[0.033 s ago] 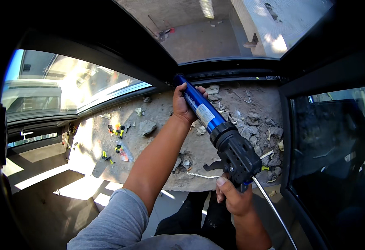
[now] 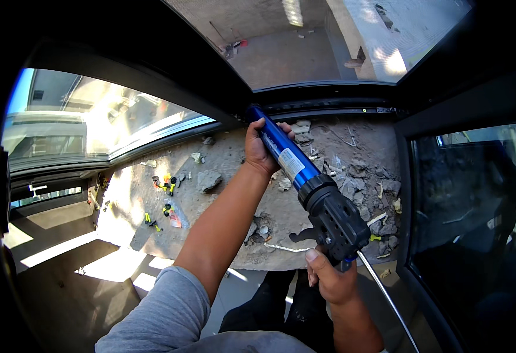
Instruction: The person uses a caulking gun to apply sealant along the top and side edges of a large window frame. After finishing the window, the person walks through a construction room and ascends a concrete staircase while carrying the tool.
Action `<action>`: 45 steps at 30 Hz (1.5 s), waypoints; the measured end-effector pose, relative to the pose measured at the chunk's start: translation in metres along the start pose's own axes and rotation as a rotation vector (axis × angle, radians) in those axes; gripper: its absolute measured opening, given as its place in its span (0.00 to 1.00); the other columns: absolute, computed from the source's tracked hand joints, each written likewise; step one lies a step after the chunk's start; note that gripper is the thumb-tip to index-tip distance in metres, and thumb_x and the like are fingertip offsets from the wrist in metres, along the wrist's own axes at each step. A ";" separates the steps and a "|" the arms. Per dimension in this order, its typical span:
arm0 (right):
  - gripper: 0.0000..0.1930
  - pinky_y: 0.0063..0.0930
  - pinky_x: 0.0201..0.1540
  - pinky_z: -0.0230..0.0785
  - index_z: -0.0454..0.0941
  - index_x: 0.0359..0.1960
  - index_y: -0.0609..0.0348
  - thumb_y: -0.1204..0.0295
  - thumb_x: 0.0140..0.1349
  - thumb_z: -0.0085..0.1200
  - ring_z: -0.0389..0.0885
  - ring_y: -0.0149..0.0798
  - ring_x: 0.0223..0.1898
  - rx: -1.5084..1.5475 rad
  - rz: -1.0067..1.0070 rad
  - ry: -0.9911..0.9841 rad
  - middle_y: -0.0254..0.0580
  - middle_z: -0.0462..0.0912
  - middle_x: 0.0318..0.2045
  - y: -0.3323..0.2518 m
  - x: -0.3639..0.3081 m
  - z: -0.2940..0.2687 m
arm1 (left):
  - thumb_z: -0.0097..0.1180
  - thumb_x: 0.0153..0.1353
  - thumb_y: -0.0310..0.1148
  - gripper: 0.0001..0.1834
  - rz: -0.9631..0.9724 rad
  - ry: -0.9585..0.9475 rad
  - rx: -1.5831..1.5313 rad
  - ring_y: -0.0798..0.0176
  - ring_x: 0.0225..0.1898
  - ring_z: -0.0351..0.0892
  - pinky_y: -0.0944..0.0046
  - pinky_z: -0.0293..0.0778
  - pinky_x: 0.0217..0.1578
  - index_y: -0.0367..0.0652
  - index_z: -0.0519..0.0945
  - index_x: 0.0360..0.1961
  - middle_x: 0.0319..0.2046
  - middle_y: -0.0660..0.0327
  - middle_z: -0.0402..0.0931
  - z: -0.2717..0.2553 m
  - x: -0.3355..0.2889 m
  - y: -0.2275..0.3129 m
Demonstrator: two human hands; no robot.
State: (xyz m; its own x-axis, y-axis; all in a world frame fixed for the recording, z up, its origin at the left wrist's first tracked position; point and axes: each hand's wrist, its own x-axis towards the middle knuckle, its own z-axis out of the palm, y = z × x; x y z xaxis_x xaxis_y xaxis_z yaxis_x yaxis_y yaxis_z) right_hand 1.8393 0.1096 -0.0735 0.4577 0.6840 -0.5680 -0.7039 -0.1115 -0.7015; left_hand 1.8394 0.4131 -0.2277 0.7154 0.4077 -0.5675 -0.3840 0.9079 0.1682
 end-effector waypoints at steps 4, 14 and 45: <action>0.08 0.26 0.18 0.66 0.75 0.31 0.60 0.71 0.66 0.59 0.71 0.29 0.16 -0.308 -0.016 0.159 0.34 0.74 0.18 0.004 0.001 0.001 | 0.65 0.54 0.48 0.22 0.023 0.009 -0.059 0.46 0.38 0.85 0.47 0.83 0.46 0.39 0.79 0.38 0.37 0.51 0.83 -0.003 0.003 -0.003; 0.22 0.28 0.23 0.62 0.71 0.24 0.54 0.51 0.70 0.46 0.68 0.34 0.20 -0.041 -0.102 -0.345 0.39 0.71 0.21 -0.021 0.002 -0.010 | 0.62 0.52 0.60 0.31 0.066 -0.115 -0.158 0.49 0.33 0.84 0.48 0.84 0.39 0.41 0.79 0.40 0.32 0.52 0.80 0.010 0.002 -0.016; 0.26 0.40 0.48 0.78 0.77 0.50 0.53 0.43 0.70 0.50 0.83 0.41 0.40 0.022 0.425 -0.181 0.40 0.82 0.39 -0.020 0.122 0.171 | 0.58 0.53 0.26 0.34 0.491 0.109 1.717 0.47 0.43 0.80 0.54 0.76 0.49 0.39 0.68 0.65 0.42 0.48 0.79 0.060 -0.354 0.038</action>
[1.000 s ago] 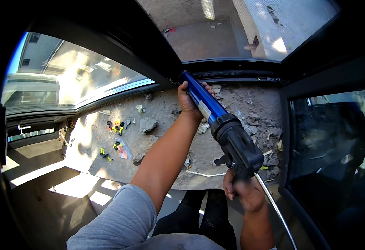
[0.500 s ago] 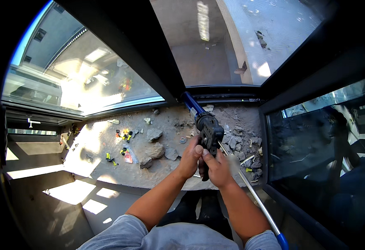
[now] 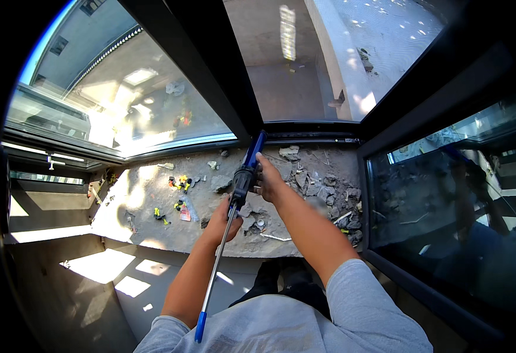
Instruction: The person uses a caulking gun to apply sealant along the top and side edges of a large window frame. After finishing the window, the person walks through a construction room and ascends a concrete staircase while carrying the tool.
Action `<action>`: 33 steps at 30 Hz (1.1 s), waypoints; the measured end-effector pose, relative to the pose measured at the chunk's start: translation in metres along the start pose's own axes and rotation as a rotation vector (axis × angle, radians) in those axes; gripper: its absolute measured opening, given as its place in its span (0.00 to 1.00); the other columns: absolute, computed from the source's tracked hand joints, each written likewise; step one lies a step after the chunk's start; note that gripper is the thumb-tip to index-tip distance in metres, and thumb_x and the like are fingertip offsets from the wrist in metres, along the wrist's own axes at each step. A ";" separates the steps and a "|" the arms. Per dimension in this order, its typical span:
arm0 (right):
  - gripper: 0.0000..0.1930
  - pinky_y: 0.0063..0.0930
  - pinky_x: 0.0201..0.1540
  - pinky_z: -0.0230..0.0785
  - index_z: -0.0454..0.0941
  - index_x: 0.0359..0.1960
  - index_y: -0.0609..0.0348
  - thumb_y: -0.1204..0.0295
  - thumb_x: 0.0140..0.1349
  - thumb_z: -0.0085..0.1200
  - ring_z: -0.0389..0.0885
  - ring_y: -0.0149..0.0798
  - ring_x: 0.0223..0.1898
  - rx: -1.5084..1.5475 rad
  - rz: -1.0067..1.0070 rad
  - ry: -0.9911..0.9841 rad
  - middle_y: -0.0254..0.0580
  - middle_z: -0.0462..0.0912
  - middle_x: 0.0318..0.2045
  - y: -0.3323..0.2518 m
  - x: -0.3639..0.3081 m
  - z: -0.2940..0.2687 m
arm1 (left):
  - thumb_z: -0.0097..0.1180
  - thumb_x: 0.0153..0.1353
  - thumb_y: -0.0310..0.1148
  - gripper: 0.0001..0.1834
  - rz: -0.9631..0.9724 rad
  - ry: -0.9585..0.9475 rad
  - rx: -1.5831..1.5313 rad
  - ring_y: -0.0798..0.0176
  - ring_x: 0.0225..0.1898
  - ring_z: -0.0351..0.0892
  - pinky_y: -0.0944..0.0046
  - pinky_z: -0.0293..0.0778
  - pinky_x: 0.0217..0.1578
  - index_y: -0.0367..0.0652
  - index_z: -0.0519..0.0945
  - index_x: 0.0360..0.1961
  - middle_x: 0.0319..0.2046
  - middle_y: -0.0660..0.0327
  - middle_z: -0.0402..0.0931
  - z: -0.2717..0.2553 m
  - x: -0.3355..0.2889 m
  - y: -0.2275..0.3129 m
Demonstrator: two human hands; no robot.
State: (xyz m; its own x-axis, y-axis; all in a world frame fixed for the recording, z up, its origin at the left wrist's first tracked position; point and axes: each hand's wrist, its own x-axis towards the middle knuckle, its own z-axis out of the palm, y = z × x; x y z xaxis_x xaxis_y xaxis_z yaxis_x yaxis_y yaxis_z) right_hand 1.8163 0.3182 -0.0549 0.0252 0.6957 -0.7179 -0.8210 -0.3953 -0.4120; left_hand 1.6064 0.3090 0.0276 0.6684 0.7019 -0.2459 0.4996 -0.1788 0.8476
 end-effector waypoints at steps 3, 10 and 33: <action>0.23 0.47 0.51 0.77 0.75 0.51 0.53 0.48 0.67 0.59 0.82 0.45 0.43 0.174 -0.036 0.061 0.43 0.81 0.41 0.010 0.067 -0.003 | 0.54 0.52 0.25 0.30 -0.098 0.058 -0.015 0.49 0.44 0.80 0.53 0.75 0.50 0.38 0.73 0.60 0.42 0.49 0.79 0.011 -0.016 -0.029; 0.22 0.48 0.45 0.77 0.77 0.46 0.59 0.59 0.57 0.66 0.80 0.45 0.37 0.059 -0.080 0.232 0.43 0.79 0.37 0.021 0.106 -0.002 | 0.55 0.53 0.24 0.27 -0.175 0.062 -0.168 0.67 0.33 0.74 0.65 0.72 0.36 0.40 0.77 0.58 0.36 0.62 0.78 0.016 -0.034 -0.100; 0.22 0.54 0.49 0.78 0.65 0.48 0.57 0.61 0.56 0.56 0.83 0.54 0.36 0.481 -0.468 0.312 0.55 0.80 0.34 -0.075 0.069 -0.223 | 0.68 0.63 0.28 0.18 -0.075 -0.104 -0.655 0.65 0.47 0.82 0.60 0.77 0.51 0.40 0.82 0.53 0.45 0.61 0.85 0.195 0.109 -0.114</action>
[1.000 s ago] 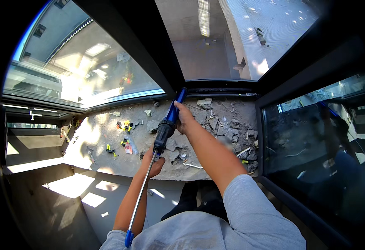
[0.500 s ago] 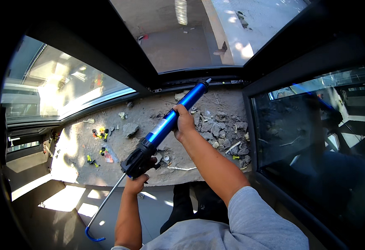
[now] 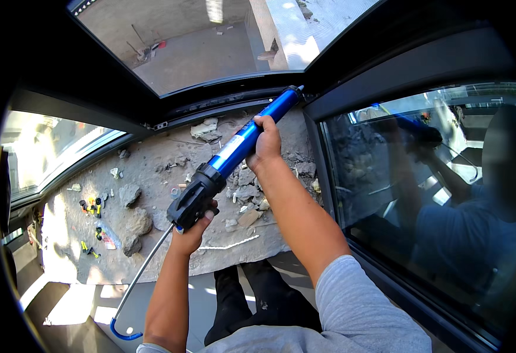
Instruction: The person uses a caulking gun to apply sealant along the top and side edges of a large window frame. After finishing the window, the person walks through a construction room and ascends a concrete staircase while carrying the tool.
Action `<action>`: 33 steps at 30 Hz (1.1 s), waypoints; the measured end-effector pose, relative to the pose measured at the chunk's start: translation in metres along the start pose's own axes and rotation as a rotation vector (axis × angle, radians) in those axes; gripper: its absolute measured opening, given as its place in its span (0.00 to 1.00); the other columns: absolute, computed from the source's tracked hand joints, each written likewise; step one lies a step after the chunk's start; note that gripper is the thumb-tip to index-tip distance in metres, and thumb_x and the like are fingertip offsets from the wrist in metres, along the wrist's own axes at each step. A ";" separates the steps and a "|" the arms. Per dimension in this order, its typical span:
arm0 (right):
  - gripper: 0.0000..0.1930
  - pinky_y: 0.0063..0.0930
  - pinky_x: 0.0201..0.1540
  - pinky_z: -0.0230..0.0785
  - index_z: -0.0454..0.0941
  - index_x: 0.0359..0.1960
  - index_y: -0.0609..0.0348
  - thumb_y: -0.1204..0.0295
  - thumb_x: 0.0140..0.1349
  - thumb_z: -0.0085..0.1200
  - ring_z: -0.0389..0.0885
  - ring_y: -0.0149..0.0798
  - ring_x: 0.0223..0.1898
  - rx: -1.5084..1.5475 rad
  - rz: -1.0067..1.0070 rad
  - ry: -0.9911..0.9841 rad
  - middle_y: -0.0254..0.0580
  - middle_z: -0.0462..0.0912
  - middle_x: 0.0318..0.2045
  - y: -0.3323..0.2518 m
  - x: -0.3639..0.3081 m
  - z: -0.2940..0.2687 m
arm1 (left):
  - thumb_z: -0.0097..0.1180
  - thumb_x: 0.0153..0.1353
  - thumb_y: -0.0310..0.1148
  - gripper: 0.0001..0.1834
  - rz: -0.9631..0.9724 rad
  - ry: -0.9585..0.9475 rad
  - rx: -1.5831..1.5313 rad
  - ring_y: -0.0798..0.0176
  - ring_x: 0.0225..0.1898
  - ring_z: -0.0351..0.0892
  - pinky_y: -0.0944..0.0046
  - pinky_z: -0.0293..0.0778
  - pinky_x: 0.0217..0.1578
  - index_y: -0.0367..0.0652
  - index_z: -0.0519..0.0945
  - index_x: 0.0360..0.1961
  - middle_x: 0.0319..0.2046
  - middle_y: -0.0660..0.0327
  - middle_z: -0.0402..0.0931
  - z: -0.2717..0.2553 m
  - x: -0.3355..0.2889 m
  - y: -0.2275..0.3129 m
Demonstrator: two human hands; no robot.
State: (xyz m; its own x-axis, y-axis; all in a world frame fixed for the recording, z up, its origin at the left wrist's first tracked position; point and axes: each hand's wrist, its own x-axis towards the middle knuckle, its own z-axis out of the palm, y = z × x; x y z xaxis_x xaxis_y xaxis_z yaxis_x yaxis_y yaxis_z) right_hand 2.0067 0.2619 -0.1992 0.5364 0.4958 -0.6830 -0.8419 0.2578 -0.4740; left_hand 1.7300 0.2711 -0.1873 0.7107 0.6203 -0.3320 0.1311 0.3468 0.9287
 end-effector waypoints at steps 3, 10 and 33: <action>0.22 0.53 0.49 0.79 0.64 0.48 0.57 0.61 0.56 0.57 0.83 0.52 0.36 -0.009 -0.032 0.032 0.54 0.79 0.34 -0.014 0.015 -0.002 | 0.68 0.62 0.29 0.18 -0.017 -0.014 -0.002 0.65 0.46 0.83 0.61 0.77 0.50 0.40 0.82 0.53 0.44 0.62 0.85 0.009 0.023 -0.001; 0.26 0.49 0.47 0.80 0.62 0.53 0.59 0.63 0.57 0.58 0.81 0.50 0.37 0.016 -0.045 0.041 0.52 0.76 0.35 -0.036 0.043 -0.011 | 0.69 0.61 0.30 0.16 -0.019 0.018 0.050 0.65 0.44 0.83 0.61 0.78 0.48 0.41 0.83 0.50 0.40 0.62 0.85 0.036 0.049 -0.006; 0.22 0.50 0.45 0.80 0.65 0.47 0.57 0.61 0.55 0.58 0.83 0.52 0.34 0.047 -0.091 0.039 0.53 0.79 0.33 -0.043 0.050 -0.006 | 0.68 0.61 0.31 0.17 -0.045 0.045 0.159 0.68 0.37 0.78 0.63 0.75 0.42 0.40 0.83 0.51 0.36 0.65 0.82 0.035 0.063 0.001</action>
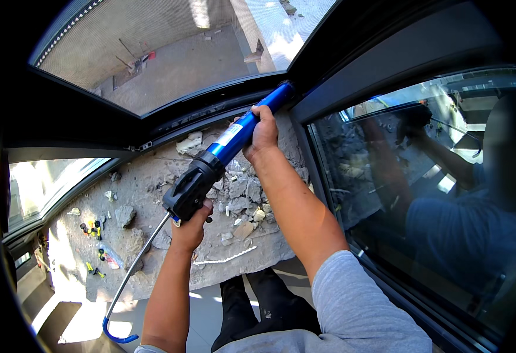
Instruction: The person uses a caulking gun to apply sealant along the top and side edges of a large window frame. After finishing the window, the person walks through a construction room and ascends a concrete staircase while carrying the tool.
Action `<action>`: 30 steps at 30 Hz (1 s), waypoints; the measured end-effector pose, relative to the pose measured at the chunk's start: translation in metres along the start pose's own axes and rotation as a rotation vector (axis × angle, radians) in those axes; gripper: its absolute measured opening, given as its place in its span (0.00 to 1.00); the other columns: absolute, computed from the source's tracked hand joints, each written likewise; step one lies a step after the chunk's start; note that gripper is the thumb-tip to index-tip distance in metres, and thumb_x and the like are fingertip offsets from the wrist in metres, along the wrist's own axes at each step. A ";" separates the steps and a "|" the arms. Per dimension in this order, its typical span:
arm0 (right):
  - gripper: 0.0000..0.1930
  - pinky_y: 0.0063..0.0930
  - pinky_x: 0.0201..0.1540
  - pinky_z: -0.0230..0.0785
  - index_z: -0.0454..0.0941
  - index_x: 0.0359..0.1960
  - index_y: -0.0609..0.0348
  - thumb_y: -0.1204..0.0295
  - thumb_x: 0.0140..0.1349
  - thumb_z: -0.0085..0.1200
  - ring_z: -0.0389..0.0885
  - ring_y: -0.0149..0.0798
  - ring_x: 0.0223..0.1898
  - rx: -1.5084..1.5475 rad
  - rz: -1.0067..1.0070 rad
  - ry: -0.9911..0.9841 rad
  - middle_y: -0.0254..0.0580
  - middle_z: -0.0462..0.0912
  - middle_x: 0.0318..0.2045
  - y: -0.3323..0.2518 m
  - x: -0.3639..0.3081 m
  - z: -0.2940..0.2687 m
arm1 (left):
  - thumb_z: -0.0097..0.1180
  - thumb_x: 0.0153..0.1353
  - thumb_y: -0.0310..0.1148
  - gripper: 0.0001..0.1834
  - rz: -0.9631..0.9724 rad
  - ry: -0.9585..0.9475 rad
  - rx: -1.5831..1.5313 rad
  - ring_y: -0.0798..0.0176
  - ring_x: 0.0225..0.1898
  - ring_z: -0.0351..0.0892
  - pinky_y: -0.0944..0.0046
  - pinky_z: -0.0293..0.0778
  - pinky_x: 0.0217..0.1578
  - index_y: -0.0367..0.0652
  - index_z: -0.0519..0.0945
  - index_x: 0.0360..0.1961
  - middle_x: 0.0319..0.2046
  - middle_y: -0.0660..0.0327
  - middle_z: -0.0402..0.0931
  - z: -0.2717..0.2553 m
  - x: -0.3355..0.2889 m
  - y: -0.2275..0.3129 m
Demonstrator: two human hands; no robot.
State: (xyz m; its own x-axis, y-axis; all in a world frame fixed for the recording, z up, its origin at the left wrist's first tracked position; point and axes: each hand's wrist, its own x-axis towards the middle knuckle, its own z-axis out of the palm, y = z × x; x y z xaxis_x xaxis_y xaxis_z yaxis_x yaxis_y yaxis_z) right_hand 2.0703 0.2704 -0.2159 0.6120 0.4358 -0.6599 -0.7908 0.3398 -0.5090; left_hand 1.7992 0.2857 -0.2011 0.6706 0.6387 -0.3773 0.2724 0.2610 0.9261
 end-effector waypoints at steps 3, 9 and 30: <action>0.22 0.50 0.46 0.80 0.65 0.47 0.57 0.61 0.55 0.58 0.83 0.51 0.34 0.018 0.005 -0.011 0.53 0.79 0.33 -0.001 -0.002 0.004 | 0.68 0.62 0.31 0.17 -0.026 0.013 0.039 0.68 0.37 0.78 0.64 0.75 0.41 0.40 0.83 0.51 0.36 0.66 0.82 -0.002 -0.002 0.013; 0.22 0.49 0.46 0.80 0.65 0.47 0.57 0.61 0.56 0.57 0.83 0.51 0.34 0.040 0.011 -0.028 0.52 0.80 0.33 -0.003 0.000 0.006 | 0.68 0.62 0.31 0.15 -0.060 0.002 0.061 0.67 0.35 0.78 0.63 0.75 0.40 0.39 0.82 0.48 0.34 0.64 0.82 -0.006 0.002 0.025; 0.24 0.49 0.42 0.82 0.75 0.46 0.60 0.57 0.53 0.56 0.85 0.49 0.35 0.247 0.027 -0.252 0.49 0.82 0.35 0.003 -0.003 -0.031 | 0.69 0.55 0.29 0.16 0.142 0.011 0.280 0.60 0.35 0.82 0.61 0.77 0.42 0.39 0.82 0.45 0.34 0.57 0.83 0.016 -0.009 -0.015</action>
State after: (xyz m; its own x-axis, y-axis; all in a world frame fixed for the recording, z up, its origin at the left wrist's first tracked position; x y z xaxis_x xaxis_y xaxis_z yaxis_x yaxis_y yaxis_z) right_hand 2.0658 0.2440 -0.2323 0.5969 0.6288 -0.4983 -0.8010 0.5032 -0.3244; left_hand 1.8002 0.2646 -0.2111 0.7081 0.6630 -0.2427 0.3569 -0.0396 0.9333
